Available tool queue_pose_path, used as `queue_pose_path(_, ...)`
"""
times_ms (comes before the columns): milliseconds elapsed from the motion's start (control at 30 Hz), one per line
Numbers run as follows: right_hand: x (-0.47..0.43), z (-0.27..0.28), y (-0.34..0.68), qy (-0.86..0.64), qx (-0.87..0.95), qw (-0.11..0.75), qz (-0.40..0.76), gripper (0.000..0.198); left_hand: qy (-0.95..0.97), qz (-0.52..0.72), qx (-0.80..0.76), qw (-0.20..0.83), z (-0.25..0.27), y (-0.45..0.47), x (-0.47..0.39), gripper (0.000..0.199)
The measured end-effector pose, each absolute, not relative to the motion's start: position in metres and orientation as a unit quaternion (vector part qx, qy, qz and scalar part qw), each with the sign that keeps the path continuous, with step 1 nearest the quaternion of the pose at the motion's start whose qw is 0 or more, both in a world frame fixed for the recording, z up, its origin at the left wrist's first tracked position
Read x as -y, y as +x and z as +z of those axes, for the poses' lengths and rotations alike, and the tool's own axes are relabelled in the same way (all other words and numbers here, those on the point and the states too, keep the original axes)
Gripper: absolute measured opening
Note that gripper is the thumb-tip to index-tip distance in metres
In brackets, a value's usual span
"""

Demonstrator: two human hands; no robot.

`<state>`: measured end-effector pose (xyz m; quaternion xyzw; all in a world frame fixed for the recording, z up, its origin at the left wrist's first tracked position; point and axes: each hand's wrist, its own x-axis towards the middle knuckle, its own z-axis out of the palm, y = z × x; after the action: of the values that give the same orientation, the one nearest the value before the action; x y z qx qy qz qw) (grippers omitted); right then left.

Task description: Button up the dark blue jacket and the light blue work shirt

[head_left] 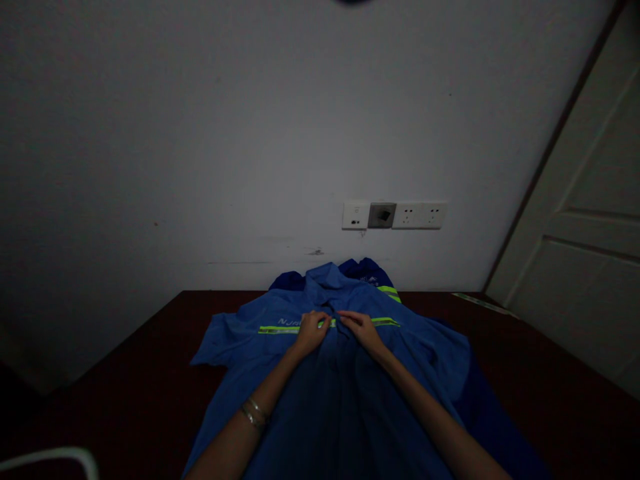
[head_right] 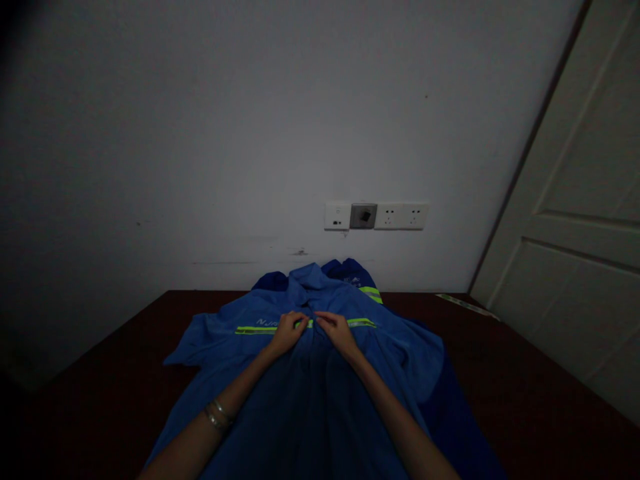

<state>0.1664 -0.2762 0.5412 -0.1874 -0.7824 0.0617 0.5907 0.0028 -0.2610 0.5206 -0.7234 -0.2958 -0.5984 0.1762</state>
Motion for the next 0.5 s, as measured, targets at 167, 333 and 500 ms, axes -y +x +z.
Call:
queue_pose_path(167, 0.279, 0.549, 0.168, -0.178, 0.801, 0.570, 0.040, 0.029, -0.725, -0.601, 0.285, 0.178, 0.520, 0.002, 0.257, 0.028)
queue_pose_path(333, 0.276, 0.567, 0.167, -0.204, 0.829, 0.520, 0.039, 0.026, -0.731, -0.600, 0.275, 0.172, 0.520, 0.002, 0.259, 0.029)
queue_pose_path(500, 0.271, 0.571, 0.164, -0.225, 0.828, 0.512, 0.043, 0.022, -0.731, -0.598, 0.278, 0.176, 0.521, 0.002, 0.262, 0.030)
